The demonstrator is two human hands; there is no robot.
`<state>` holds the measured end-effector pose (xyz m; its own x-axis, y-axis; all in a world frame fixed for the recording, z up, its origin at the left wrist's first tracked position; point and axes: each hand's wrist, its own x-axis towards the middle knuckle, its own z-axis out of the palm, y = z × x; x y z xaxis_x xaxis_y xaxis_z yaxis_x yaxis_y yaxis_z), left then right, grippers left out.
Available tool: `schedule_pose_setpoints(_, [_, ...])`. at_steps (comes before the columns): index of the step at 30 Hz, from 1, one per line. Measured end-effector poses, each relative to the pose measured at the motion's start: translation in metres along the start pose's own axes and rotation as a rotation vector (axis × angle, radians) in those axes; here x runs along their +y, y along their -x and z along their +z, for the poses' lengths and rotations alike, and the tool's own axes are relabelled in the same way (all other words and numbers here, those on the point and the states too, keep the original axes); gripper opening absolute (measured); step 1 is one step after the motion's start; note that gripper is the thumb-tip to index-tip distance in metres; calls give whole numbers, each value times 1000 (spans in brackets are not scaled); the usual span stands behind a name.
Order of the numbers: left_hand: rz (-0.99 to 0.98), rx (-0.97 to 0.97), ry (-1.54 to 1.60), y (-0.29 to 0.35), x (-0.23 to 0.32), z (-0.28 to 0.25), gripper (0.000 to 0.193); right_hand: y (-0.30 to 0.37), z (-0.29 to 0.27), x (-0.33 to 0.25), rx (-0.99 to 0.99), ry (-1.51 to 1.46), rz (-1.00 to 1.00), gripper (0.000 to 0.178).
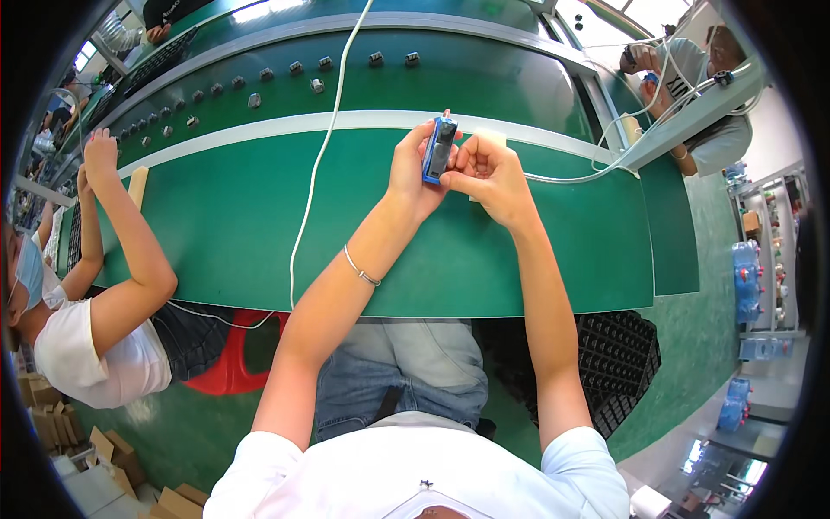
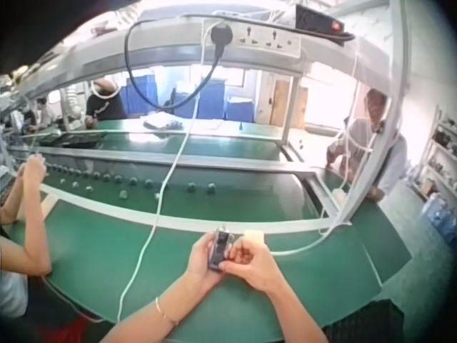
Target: Assembling small electronic components on a production line workstation.
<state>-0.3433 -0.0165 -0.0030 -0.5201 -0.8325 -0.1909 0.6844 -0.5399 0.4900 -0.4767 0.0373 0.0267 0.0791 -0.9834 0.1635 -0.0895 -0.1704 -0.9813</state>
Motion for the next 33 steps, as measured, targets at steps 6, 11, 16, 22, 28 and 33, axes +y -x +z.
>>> schedule_pose_setpoints(6, [36,2,-48,2,3,2,33,-3,-4,0,-35,-59,16,22])
schedule_pose_setpoints(11, [128,57,-202,9,-1,14,29,-4,-7,7,78,-30,72,19])
schedule_pose_setpoints(16, [152,78,-151,9,-1,17,23,-3,-7,6,16,-56,19,23])
schedule_pose_setpoints(22, [153,65,-131,6,-1,14,26,-3,-6,3,-7,-24,-13,28])
schedule_pose_setpoints(28, [147,64,-95,0,-4,11,31,-1,-4,-2,-3,54,-36,31])
schedule_pose_setpoints(33, [112,48,-138,-5,-2,2,37,1,-1,-2,11,135,-53,34])
